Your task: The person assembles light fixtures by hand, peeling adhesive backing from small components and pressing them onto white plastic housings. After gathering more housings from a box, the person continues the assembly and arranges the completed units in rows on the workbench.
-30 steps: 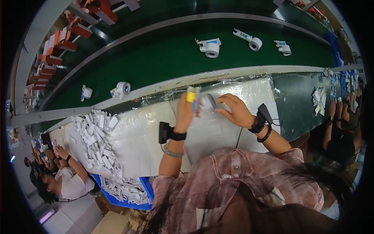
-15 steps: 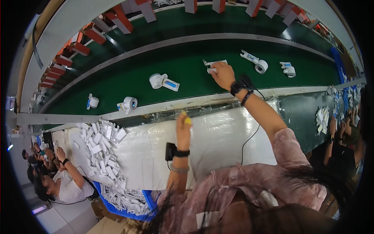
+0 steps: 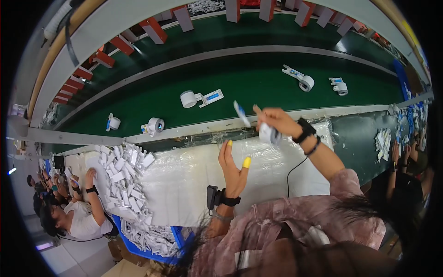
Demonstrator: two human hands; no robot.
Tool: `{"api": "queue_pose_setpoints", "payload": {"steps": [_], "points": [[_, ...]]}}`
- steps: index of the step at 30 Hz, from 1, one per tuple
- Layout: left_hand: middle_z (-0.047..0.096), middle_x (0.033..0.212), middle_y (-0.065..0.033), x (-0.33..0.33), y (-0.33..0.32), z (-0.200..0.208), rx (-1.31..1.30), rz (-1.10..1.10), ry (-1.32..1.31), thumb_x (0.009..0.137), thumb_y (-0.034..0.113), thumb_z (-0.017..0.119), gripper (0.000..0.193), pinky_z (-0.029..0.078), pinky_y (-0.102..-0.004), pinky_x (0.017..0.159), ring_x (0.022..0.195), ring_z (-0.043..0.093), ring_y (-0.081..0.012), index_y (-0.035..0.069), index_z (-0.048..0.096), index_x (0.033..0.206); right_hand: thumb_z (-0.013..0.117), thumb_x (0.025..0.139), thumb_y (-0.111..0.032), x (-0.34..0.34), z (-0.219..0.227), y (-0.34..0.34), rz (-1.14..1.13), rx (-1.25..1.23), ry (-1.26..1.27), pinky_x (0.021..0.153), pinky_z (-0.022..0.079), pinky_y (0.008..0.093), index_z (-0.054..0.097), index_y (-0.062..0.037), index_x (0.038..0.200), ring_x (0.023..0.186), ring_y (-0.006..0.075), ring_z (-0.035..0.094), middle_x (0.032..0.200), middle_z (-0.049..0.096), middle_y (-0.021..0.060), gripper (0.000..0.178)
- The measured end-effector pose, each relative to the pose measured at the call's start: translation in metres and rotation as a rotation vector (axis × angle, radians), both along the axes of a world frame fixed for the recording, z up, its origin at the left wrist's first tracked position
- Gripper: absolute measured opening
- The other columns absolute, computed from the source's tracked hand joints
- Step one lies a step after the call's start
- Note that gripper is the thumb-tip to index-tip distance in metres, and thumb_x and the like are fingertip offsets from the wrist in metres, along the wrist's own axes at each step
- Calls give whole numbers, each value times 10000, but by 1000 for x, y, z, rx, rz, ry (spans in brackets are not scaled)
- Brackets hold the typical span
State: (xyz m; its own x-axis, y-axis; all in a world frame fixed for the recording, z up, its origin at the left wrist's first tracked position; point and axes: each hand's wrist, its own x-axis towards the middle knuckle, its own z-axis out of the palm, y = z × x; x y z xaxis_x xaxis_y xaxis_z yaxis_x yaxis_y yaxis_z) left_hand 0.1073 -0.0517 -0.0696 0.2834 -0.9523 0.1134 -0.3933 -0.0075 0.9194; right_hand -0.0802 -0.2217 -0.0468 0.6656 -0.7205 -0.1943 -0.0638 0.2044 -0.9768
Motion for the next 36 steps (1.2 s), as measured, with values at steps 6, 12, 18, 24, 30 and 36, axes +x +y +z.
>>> {"api": "queue_pose_setpoints", "payload": {"steps": [6, 12, 18, 24, 30, 36], "points": [[483, 1307, -106, -20, 7, 21, 217, -628, 425, 786, 125, 757, 752, 395, -345, 992, 1195, 473, -203, 42, 344, 1409, 426, 1022, -304, -39, 66, 114, 126, 166, -105, 807, 441, 259, 661, -14, 928, 847, 96, 567, 884, 654, 28, 385], [525, 1247, -62, -42, 42, 75, 385, -808, 551, 782, 83, 730, 650, 395, -296, 973, 1134, 490, -147, 56, 417, 1351, 515, 989, -234, -101, 81, 158, 317, 79, -10, 761, 453, 237, 684, -13, 943, 814, 69, 563, 855, 655, 18, 281], [517, 1209, -63, -39, 57, 119, 383, -963, 286, 774, 30, 657, 606, 394, -284, 956, 1120, 483, -151, 62, 413, 1327, 665, 892, -111, -112, 74, 189, 428, 116, 166, 747, 472, 246, 636, 11, 1056, 787, 64, 588, 824, 657, 21, 207], [524, 1085, -66, -42, 76, 127, 321, -972, 540, 801, 35, 620, 630, 432, -264, 843, 949, 530, -138, 73, 337, 1361, 693, 824, -2, -101, 77, 219, 43, 158, -180, 605, 498, 232, 564, -5, 908, 680, 89, 633, 826, 644, 47, 154], [596, 903, -62, -59, 88, 115, 402, -722, 920, 972, 210, 480, 369, 480, -255, 704, 711, 589, -153, 21, 453, 1288, 666, 821, 34, -75, 83, 237, -510, -254, -180, 580, 503, 221, 533, -6, 842, 658, 106, 639, 776, 600, 55, 140], [640, 960, -89, -69, 89, 112, 417, -481, 863, 1009, 239, 410, 331, 497, -249, 714, 796, 633, -153, 4, 528, 1208, 654, 832, 34, -76, 96, 240, -526, -347, -121, 615, 505, 209, 578, 21, 885, 726, 113, 661, 839, 625, 75, 94]]}}
